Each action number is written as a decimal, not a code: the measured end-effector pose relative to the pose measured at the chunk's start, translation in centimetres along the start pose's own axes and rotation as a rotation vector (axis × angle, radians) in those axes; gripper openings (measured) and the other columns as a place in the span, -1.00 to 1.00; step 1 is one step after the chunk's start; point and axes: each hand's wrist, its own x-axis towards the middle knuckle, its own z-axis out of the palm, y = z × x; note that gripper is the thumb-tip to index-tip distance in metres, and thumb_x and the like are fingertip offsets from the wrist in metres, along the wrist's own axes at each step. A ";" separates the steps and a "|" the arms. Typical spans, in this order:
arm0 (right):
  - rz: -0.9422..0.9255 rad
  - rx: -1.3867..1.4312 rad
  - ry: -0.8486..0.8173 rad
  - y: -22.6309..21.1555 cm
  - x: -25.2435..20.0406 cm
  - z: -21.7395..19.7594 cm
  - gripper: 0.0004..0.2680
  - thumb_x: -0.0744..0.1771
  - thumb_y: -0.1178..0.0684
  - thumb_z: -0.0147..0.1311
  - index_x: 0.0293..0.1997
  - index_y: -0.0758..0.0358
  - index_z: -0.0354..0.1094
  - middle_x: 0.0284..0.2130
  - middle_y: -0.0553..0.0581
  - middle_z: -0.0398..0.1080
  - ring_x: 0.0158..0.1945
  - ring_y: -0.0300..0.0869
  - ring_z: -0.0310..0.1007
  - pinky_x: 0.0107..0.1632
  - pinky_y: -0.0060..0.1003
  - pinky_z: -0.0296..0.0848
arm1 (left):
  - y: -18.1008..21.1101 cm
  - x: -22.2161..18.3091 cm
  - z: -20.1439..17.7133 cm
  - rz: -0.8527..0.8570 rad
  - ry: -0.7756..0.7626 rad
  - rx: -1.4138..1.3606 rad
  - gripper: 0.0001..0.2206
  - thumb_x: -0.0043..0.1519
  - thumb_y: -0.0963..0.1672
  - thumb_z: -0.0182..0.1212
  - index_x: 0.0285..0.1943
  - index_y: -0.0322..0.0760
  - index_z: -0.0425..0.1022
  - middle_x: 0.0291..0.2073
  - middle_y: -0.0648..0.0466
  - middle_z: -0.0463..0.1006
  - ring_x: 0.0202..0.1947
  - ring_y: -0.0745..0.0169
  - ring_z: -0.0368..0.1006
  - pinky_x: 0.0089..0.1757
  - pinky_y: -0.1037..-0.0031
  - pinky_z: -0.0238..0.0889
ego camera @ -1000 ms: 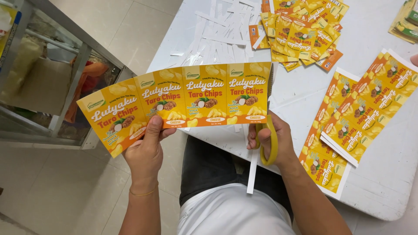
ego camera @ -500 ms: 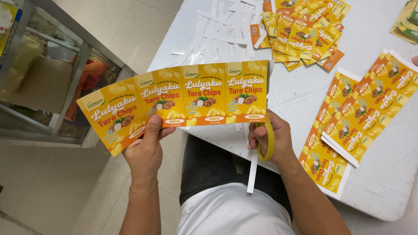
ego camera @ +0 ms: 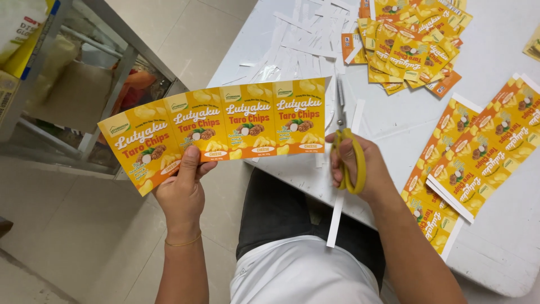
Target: Cutting printed label sheets into individual labels using scissors at a workspace.
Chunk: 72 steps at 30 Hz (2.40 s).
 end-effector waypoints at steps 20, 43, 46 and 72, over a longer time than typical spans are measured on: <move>-0.364 -0.258 0.149 -2.4 7.2 -0.7 -0.64 0.27 0.24 0.37 0.11 0.38 0.26 -0.33 0.28 0.43 -0.58 -0.17 0.46 -0.43 -0.36 0.58 | -0.3 2.6 -11.0 -0.024 0.136 0.028 -0.74 0.31 -0.28 0.27 0.13 -0.61 0.39 -0.15 -0.22 0.56 -0.34 0.00 0.65 -0.35 0.28 0.68; 0.313 -1.155 0.439 -2.0 -0.1 0.1 -0.62 0.24 -0.13 0.18 0.18 -0.08 0.28 -0.32 -0.06 0.60 -0.15 0.07 0.47 -0.12 -0.08 0.36 | -4.1 3.3 -8.3 -0.328 0.223 -0.184 -0.45 0.16 -0.17 0.35 0.35 -0.38 0.32 0.15 0.04 0.54 -0.10 0.29 0.57 -0.38 0.62 0.61; 0.262 -1.205 0.409 -0.9 3.1 1.0 -0.47 0.17 -0.32 0.34 0.18 -0.04 0.27 -0.14 0.20 0.52 -0.07 0.22 0.45 -0.12 0.05 0.36 | -3.8 2.7 -8.7 -0.316 0.189 -0.192 -0.39 0.17 -0.17 0.33 0.43 -0.29 0.23 0.20 0.02 0.51 -0.08 0.27 0.57 -0.40 0.66 0.59; 0.220 -0.185 0.404 0.6 -4.0 -3.1 -0.74 0.25 0.29 0.20 0.01 0.28 0.31 -0.10 0.44 0.59 -0.43 -0.17 0.38 -0.56 -0.37 0.32 | -4.5 1.0 -7.9 -0.347 0.214 -0.073 -0.39 0.18 -0.19 0.29 0.45 -0.34 0.19 0.27 -0.01 0.46 0.03 0.19 0.54 -0.32 0.55 0.60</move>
